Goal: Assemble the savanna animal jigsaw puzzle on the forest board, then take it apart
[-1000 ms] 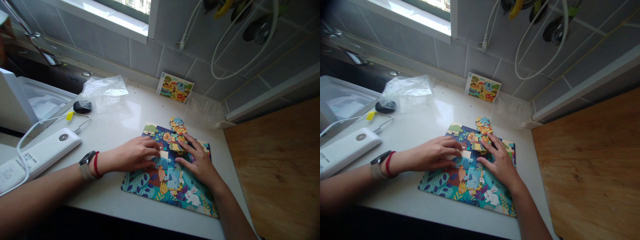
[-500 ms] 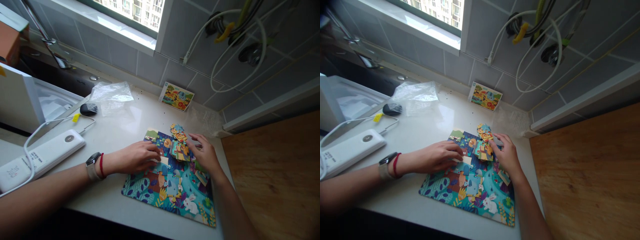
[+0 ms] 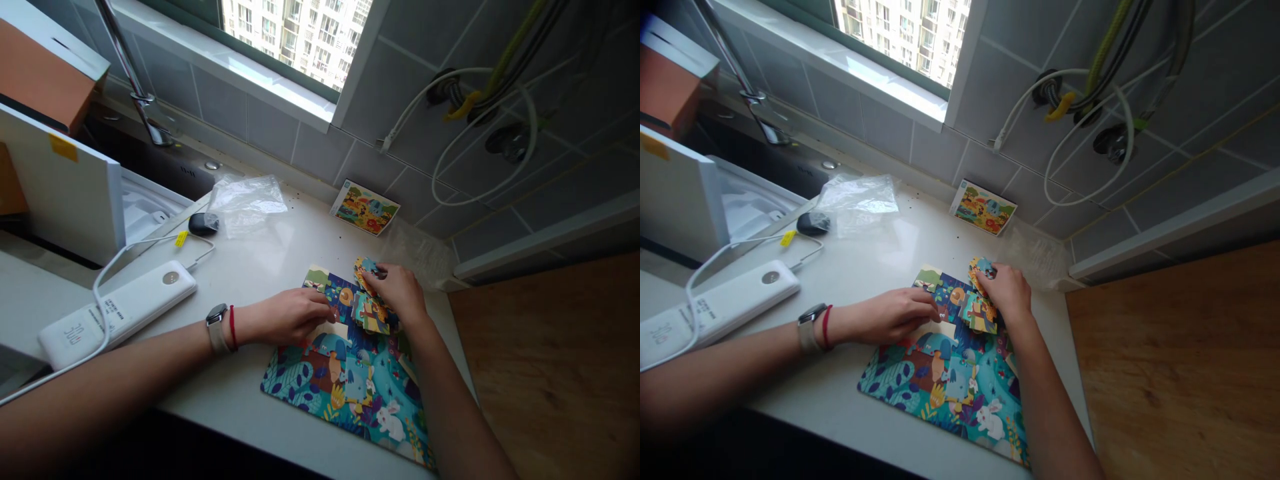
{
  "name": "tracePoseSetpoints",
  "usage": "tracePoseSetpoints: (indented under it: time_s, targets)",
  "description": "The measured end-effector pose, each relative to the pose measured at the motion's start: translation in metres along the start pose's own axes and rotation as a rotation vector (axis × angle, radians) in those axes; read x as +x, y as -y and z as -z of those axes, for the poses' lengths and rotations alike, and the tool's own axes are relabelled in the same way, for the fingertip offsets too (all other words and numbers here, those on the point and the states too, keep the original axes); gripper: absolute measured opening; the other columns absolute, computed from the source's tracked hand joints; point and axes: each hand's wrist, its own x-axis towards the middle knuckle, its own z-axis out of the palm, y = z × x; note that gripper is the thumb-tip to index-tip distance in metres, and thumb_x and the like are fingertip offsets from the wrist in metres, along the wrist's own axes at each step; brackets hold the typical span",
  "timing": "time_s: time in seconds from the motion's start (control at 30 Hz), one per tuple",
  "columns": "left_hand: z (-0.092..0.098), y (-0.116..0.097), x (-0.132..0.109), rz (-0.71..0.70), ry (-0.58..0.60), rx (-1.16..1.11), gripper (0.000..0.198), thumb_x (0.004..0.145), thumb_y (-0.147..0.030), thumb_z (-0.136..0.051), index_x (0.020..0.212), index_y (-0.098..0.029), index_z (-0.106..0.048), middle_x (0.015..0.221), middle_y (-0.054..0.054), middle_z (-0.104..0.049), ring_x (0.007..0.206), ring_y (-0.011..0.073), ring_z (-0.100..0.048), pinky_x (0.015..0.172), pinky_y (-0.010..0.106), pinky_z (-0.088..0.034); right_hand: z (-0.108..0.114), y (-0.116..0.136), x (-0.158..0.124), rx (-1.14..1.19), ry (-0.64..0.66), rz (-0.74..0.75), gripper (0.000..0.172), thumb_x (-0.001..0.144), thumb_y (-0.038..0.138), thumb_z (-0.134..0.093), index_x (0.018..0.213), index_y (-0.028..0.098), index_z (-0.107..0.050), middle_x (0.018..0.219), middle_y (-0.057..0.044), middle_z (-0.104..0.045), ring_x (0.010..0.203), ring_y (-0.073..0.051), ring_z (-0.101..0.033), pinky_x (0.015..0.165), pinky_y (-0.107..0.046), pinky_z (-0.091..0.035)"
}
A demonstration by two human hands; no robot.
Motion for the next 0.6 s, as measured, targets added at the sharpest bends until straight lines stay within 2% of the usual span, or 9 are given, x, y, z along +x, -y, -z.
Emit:
tracePoseSetpoints:
  time_s: [0.1, 0.17, 0.23, 0.37, 0.47, 0.6]
  targets:
    - [0.001, 0.003, -0.001, 0.002, 0.001, -0.031, 0.037, 0.095, -0.003, -0.049, 0.122, -0.017, -0.072, 0.116, 0.011, -0.073, 0.105, 0.0226, -0.07, 0.096, 0.037, -0.058, 0.006, -0.012, -0.018, 0.079, -0.149, 0.1, 0.045, 0.091, 0.055, -0.067, 0.118, 0.021, -0.081, 0.114, -0.016, -0.081, 0.108, -0.036, -0.076, 0.09, -0.043, -0.058]
    - [0.001, 0.004, -0.001, 0.009, 0.012, -0.047, 0.043, 0.091, 0.001, -0.049, 0.124, -0.018, -0.071, 0.117, 0.01, -0.073, 0.108, 0.0224, -0.07, 0.098, 0.037, -0.057, 0.01, -0.017, -0.042, 0.193, -0.273, 0.352, 0.041, 0.094, 0.051, -0.066, 0.117, 0.02, -0.08, 0.123, -0.014, -0.079, 0.114, -0.033, -0.074, 0.099, -0.044, -0.057]
    - [0.002, 0.004, -0.001, 0.017, 0.017, -0.057, 0.041, 0.093, 0.0, -0.048, 0.124, -0.017, -0.071, 0.116, 0.011, -0.073, 0.108, 0.0225, -0.07, 0.098, 0.036, -0.057, 0.01, -0.021, -0.074, 0.249, -0.339, 0.595, 0.036, 0.097, 0.047, -0.066, 0.119, 0.022, -0.079, 0.126, -0.013, -0.077, 0.113, -0.03, -0.074, 0.101, -0.045, -0.058]
    - [0.003, 0.002, 0.0, 0.035, 0.013, -0.069, 0.038, 0.096, -0.001, -0.048, 0.123, -0.015, -0.07, 0.115, 0.012, -0.073, 0.104, 0.0226, -0.07, 0.096, 0.037, -0.057, -0.004, -0.027, -0.131, 0.261, -0.27, 0.967, 0.034, 0.096, 0.035, -0.071, 0.128, 0.022, -0.075, 0.127, -0.013, -0.077, 0.109, -0.026, -0.075, 0.095, -0.04, -0.062]
    - [0.004, 0.001, 0.0, 0.033, 0.025, -0.07, 0.036, 0.1, -0.005, -0.048, 0.126, -0.016, -0.07, 0.115, 0.011, -0.072, 0.104, 0.0225, -0.07, 0.095, 0.036, -0.057, -0.022, -0.034, -0.147, 0.233, -0.224, 1.038, 0.032, 0.096, 0.037, -0.071, 0.123, 0.021, -0.076, 0.12, -0.014, -0.079, 0.101, -0.026, -0.077, 0.09, -0.039, -0.064]
    - [0.005, 0.0, -0.001, 0.005, 0.04, -0.064, 0.021, 0.103, -0.023, -0.062, 0.121, -0.016, -0.071, 0.117, 0.012, -0.072, 0.108, 0.0239, -0.069, 0.097, 0.037, -0.055, -0.04, -0.037, -0.147, 0.261, -0.195, 1.042, 0.031, 0.093, 0.036, -0.074, 0.119, 0.02, -0.076, 0.115, -0.015, -0.079, 0.097, -0.027, -0.076, 0.083, -0.04, -0.065]
